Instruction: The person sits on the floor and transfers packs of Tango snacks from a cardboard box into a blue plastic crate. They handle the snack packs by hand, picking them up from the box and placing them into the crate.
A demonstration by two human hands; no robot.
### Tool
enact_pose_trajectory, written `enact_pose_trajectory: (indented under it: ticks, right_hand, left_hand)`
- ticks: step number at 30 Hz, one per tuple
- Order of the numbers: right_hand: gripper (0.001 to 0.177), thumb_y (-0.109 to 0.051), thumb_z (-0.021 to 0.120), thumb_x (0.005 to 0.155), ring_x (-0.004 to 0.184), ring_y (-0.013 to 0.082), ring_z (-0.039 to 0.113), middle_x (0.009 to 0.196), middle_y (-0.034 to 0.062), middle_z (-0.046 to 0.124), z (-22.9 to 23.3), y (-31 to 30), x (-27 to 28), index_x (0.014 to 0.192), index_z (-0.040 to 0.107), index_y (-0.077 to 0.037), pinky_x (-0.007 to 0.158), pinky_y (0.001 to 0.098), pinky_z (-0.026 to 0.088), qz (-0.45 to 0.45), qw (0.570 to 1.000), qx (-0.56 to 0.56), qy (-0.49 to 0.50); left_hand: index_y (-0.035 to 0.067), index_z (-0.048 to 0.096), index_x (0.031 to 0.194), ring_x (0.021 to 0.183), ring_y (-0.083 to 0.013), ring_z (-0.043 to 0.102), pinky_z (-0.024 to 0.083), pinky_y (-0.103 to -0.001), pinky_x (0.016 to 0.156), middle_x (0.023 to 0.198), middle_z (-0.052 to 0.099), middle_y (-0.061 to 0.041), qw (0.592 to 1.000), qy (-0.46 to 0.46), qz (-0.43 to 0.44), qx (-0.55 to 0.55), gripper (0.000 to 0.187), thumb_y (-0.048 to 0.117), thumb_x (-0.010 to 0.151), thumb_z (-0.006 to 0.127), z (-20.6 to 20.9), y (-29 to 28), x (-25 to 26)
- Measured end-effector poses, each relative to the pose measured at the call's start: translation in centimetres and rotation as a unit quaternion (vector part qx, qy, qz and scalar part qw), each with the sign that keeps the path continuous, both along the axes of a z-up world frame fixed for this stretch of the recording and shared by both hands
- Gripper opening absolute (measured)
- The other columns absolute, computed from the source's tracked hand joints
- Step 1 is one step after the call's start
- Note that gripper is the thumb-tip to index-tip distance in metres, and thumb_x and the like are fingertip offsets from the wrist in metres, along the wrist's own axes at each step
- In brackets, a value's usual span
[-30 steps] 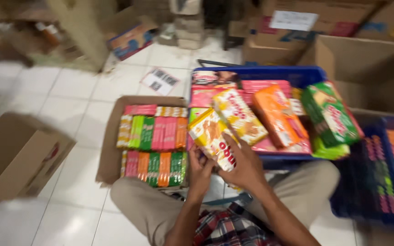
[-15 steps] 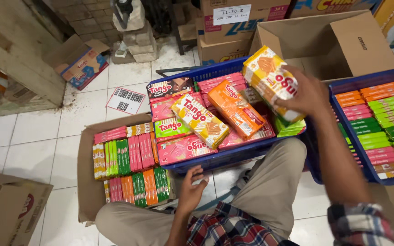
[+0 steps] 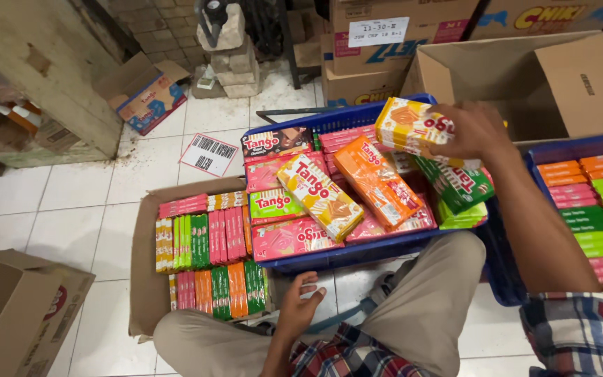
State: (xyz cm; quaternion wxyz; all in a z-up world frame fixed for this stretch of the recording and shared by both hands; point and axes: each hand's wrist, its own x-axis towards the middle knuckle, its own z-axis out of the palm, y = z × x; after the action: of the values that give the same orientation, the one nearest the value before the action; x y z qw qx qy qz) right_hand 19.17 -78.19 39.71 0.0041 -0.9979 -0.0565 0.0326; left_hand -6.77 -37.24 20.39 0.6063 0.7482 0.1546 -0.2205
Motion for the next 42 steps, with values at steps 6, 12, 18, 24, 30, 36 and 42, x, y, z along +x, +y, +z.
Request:
enact_pose_trajectory:
  ticks: [6, 12, 18, 24, 30, 36, 42]
  right_hand:
    - [0.098, -0.075, 0.077, 0.06, 0.118, 0.0408, 0.061, 0.126, 0.0176, 0.066, -0.2, 5.0, 7.0, 0.146, 0.055, -0.034, 0.092, 0.0546, 0.046, 0.048, 0.996, -0.057, -0.049]
    - [0.098, -0.09, 0.066, 0.062, 0.113, 0.0398, 0.061, 0.117, 0.0155, 0.068, -5.3, 9.5, 12.2, 0.142, 0.06, -0.035, 0.112, 0.0682, 0.027, 0.136, 0.989, -0.056, -0.034]
    - [0.075, -0.067, 0.07, 0.076, 0.131, 0.0332, 0.059, 0.142, 0.0047, 0.062, -8.9, 10.5, 13.7, 0.146, 0.049, -0.047, 0.113, 0.0803, 0.012, 0.135, 0.985, -0.075, 0.075]
    - [0.078, -0.038, 0.083, 0.075, 0.124, 0.0383, 0.064, 0.14, 0.0138, 0.064, -10.6, 9.2, 14.3, 0.148, 0.054, -0.037, 0.1, 0.045, 0.051, 0.11, 0.978, 0.061, 0.165]
    - [0.031, -0.012, 0.071, 0.099, 0.102, 0.0253, 0.073, 0.113, 0.0127, 0.075, -7.6, 13.3, 5.6, 0.13, 0.072, -0.007, 0.093, 0.0381, 0.052, 0.185, 0.919, 0.325, -0.126]
    - [0.016, -0.009, 0.077, 0.084, 0.086, 0.0174, 0.076, 0.088, -0.0045, 0.078, -13.9, 24.0, -8.9, 0.088, 0.079, -0.024, 0.087, 0.0292, 0.057, 0.247, 0.841, 0.472, -0.098]
    - [0.016, -0.014, 0.079, 0.082, 0.089, 0.0243, 0.075, 0.096, 0.0001, 0.077, -18.9, 34.7, -15.1, 0.098, 0.078, -0.018, 0.077, 0.0356, 0.06, 0.315, 0.844, 0.427, -0.074]
  left_hand:
    - [0.022, 0.067, 0.128, 0.113, -0.0113, 0.069, 0.056, -0.028, 0.086, 0.13, 0.073, 0.002, 1.0, 0.0, 0.026, -0.002, 0.045, 0.03, 0.085, 0.076, -1.5, -0.6, 0.5]
    - [0.021, 0.068, 0.125, 0.115, -0.0098, 0.07, 0.06, -0.026, 0.08, 0.129, 0.073, 0.005, 0.999, -0.019, 0.05, 0.001, 0.041, 0.03, 0.086, 0.077, -2.7, 0.5, 0.7]
    - [0.023, 0.069, 0.126, 0.109, -0.0113, 0.073, 0.06, -0.026, 0.078, 0.125, 0.075, 0.004, 0.994, -0.03, 0.098, 0.032, 0.043, 0.029, 0.084, 0.079, -6.1, 2.9, 0.8]
    - [0.021, 0.07, 0.12, 0.102, -0.012, 0.074, 0.06, -0.028, 0.075, 0.118, 0.077, 0.004, 0.99, -0.062, 0.122, 0.023, 0.038, 0.028, 0.084, 0.08, -6.8, 3.6, 1.7]
    - [0.022, 0.072, 0.111, 0.089, -0.009, 0.072, 0.053, -0.026, 0.069, 0.104, 0.078, 0.005, 0.986, -0.066, 0.152, 0.013, 0.024, 0.026, 0.088, 0.076, -4.9, 3.3, 2.5]
    - [0.011, 0.076, 0.098, 0.073, -0.0147, 0.068, 0.051, -0.027, 0.062, 0.08, 0.073, -0.004, 0.96, -0.15, 0.236, -0.011, 0.008, 0.012, 0.09, 0.077, -7.5, 5.7, 3.1]
    - [0.013, 0.073, 0.095, 0.077, -0.0203, 0.072, 0.055, -0.034, 0.069, 0.079, 0.075, -0.008, 0.949, -0.181, 0.256, 0.024, 0.005, 0.014, 0.091, 0.075, -10.4, 13.0, 5.1]
